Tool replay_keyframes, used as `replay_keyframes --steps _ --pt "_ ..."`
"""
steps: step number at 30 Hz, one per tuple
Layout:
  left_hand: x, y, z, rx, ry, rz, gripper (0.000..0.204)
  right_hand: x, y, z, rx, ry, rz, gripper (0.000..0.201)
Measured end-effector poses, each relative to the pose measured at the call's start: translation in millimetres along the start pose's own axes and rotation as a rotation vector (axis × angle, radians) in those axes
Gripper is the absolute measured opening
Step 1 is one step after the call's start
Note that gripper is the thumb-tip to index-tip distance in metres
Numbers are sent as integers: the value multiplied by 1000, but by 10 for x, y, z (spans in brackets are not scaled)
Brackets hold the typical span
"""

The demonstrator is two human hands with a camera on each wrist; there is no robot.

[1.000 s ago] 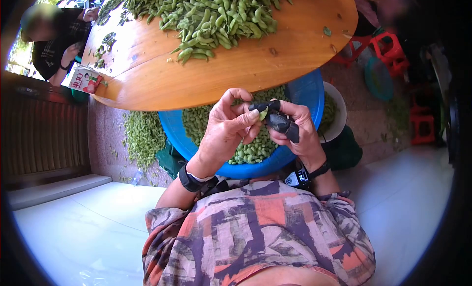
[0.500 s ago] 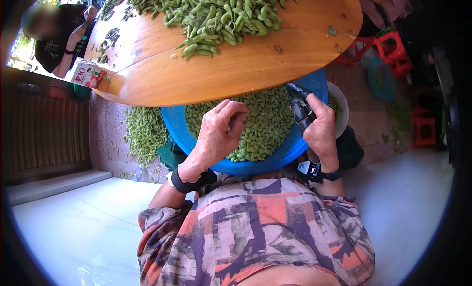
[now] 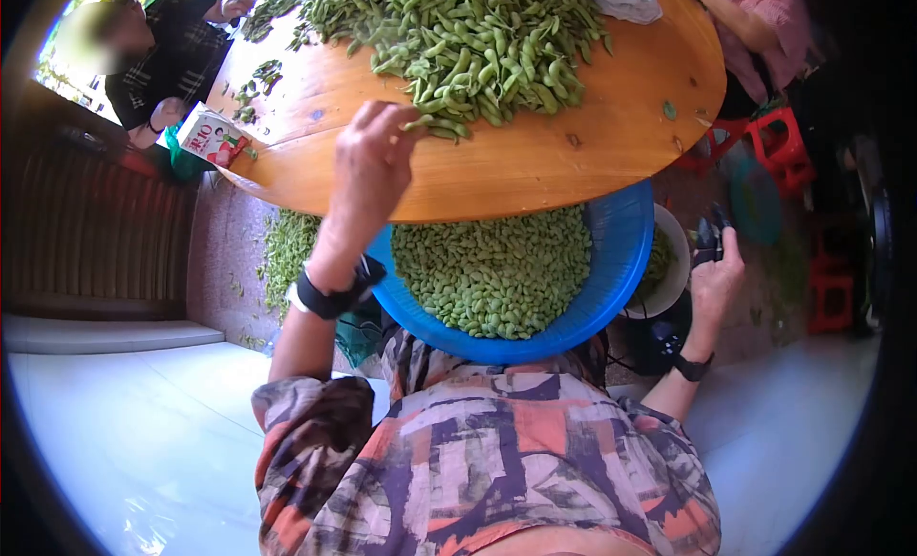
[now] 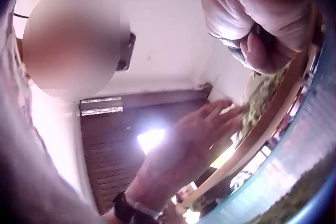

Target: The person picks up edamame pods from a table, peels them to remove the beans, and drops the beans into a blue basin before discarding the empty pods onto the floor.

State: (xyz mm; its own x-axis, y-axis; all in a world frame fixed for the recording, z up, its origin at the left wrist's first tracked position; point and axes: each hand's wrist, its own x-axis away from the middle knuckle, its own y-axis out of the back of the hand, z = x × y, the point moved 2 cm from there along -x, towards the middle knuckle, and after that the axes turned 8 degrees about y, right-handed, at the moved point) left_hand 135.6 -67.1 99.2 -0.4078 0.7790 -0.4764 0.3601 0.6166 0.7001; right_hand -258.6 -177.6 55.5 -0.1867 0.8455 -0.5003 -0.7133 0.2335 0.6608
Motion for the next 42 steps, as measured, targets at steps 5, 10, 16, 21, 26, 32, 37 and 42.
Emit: replay_keyframes --steps 5,10,16,21,26,32,37,42 --pt "-316 -140 432 -20 24 83 12 38 99 -468 343 66 -56 24" --pt "-194 -203 280 40 94 286 10 18 -60 -140 -429 -194 143 16" --pt "-98 -127 27 -289 27 -64 6 44 -483 806 -637 -32 476 29" --pt "106 -2 -177 493 392 313 12 63 -537 1280 -821 -20 570 39" --pt "619 -300 -591 1178 651 657 14 162 -565 1353 -1066 -190 611 36" --pt "829 -525 -618 1088 561 649 11 246 -587 1257 -1045 -167 609 32" --pt "898 -567 -627 867 389 519 8 247 -613 1208 -896 -34 605 33" --pt "913 -591 -649 718 278 437 6 291 -580 1163 -995 -190 675 31"
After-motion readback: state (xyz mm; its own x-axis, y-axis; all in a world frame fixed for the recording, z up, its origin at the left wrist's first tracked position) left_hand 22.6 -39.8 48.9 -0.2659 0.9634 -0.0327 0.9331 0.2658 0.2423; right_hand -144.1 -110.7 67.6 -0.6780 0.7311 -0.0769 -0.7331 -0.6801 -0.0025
